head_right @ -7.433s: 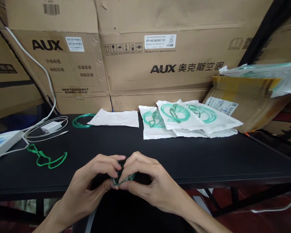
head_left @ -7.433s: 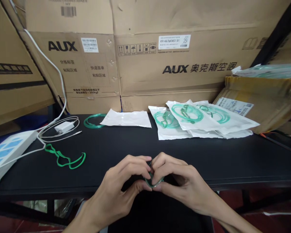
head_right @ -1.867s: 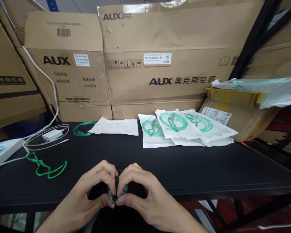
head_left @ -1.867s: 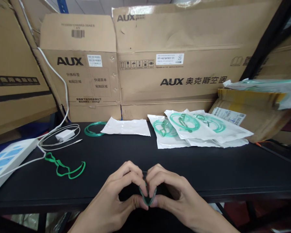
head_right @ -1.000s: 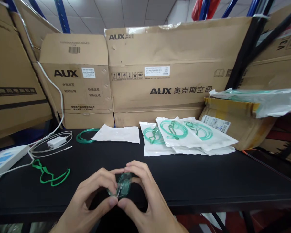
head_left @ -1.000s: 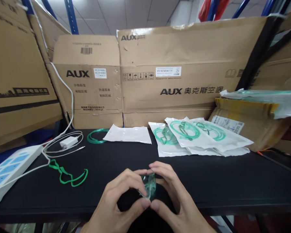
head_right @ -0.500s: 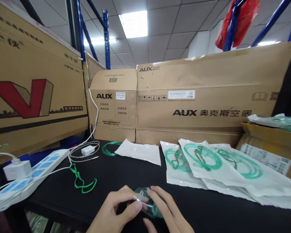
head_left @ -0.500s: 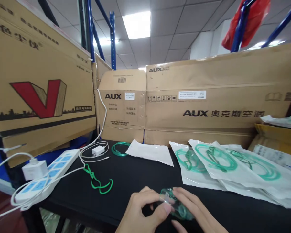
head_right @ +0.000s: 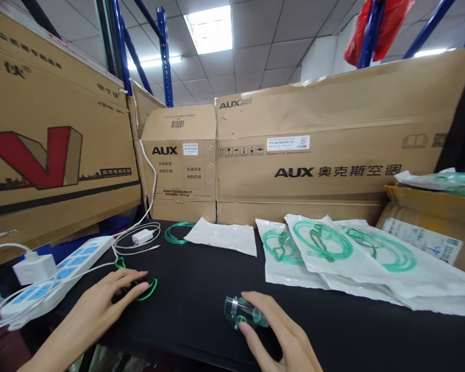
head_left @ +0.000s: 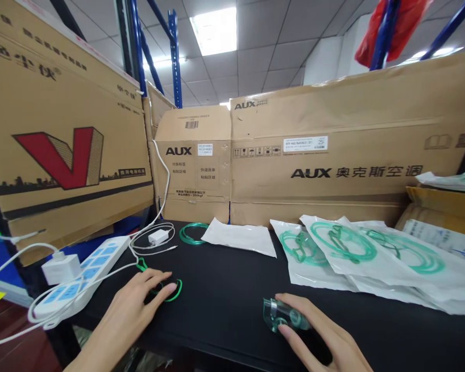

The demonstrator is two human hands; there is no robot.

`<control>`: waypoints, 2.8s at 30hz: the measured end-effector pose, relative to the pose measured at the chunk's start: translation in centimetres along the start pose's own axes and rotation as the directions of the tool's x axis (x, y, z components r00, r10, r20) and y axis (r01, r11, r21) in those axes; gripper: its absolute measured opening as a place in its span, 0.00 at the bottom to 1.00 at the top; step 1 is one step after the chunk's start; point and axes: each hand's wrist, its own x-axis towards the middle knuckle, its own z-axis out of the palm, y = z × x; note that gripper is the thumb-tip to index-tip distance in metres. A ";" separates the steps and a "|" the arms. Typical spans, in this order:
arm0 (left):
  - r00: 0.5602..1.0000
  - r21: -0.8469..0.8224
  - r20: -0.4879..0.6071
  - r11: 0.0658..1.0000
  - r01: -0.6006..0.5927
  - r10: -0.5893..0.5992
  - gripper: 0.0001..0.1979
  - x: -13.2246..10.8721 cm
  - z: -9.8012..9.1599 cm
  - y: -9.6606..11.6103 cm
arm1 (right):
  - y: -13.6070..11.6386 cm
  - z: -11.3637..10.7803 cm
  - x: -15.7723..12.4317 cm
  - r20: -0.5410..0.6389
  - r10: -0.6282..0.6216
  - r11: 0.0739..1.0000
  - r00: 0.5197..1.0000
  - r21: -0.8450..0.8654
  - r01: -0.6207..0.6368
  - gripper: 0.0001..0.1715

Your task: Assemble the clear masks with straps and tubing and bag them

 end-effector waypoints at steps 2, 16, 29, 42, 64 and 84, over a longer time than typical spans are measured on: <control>0.998 0.045 0.005 0.997 -0.055 0.055 0.17 -0.4 0.7 -0.6 | 0.1 0.0 0.0 -0.005 0.002 1.000 1.000 -0.016 -0.002 0.16; 0.784 -0.367 0.368 0.853 -0.372 0.500 0.14 1.0 3.5 12.3 | 1.9 -1.7 -0.8 0.041 0.188 0.974 0.981 -0.134 -0.181 0.19; 0.846 -0.357 0.274 0.865 -0.352 0.457 0.05 1.9 7.1 15.6 | 0.6 -1.7 0.7 0.059 0.374 0.920 0.925 0.100 -0.378 0.14; 0.905 -0.545 0.213 0.813 -0.203 0.369 0.10 1.4 6.6 14.6 | -0.4 -0.6 1.7 0.190 0.442 0.645 0.877 0.611 -0.458 0.22; 0.890 -0.578 0.218 0.788 -0.214 0.401 0.10 1.3 6.7 14.7 | -0.9 -0.6 1.3 0.228 0.374 0.699 0.899 0.568 -0.435 0.14; 0.898 -0.579 0.241 0.797 -0.172 0.369 0.09 1.0 6.6 14.7 | -1.2 -0.7 1.4 0.240 0.419 0.675 0.876 0.563 -0.477 0.15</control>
